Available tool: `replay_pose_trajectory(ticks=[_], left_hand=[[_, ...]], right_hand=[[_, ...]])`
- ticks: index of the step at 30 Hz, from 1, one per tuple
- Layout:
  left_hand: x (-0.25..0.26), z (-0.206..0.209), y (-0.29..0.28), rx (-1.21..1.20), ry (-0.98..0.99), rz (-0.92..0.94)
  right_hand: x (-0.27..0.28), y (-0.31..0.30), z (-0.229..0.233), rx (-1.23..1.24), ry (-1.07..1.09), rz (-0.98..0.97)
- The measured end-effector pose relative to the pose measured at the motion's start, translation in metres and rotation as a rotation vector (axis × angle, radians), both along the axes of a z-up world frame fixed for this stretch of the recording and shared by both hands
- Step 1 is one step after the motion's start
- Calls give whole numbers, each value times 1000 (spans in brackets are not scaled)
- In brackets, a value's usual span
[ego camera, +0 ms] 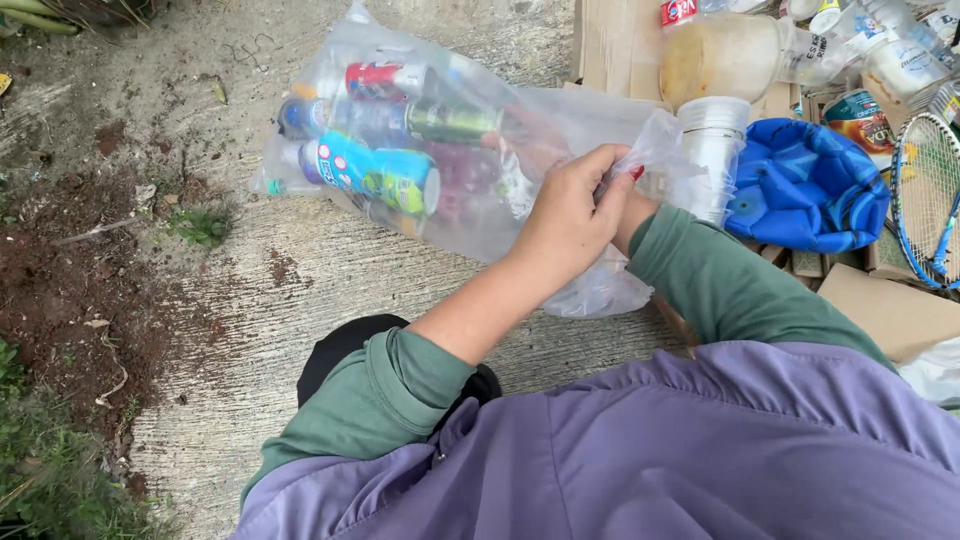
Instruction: The person is sorting through a pile of recyclable items, including plastic cups, bottles, and cardboard, and placing them into a plastic bag.
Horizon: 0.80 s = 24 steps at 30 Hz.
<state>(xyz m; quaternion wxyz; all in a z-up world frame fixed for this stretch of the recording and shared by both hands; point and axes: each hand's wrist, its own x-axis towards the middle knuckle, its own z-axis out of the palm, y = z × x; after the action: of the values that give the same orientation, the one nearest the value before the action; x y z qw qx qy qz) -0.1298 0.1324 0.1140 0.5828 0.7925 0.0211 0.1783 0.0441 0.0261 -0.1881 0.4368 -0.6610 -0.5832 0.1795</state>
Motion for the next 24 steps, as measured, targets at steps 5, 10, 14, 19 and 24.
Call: replay_pose_trajectory(ticks=[5, 10, 14, 19, 24], left_hand=[[-2, 2, 8, -128, 59, -65], [-1, -9, 11, -202, -63, -93], [2, -1, 10, -176, 59, -133], [11, -10, 10, -242, 45, -173], [10, -4, 18, -331, 38, -149]], right_hand=[[-37, 6, 47, -64, 58, 23], [-88, 37, 152, -127, 105, 72], [-60, 61, 149, -213, 144, 88], [-46, 42, 89, -284, 221, 52], [-8, 117, 163, -339, 279, 63]])
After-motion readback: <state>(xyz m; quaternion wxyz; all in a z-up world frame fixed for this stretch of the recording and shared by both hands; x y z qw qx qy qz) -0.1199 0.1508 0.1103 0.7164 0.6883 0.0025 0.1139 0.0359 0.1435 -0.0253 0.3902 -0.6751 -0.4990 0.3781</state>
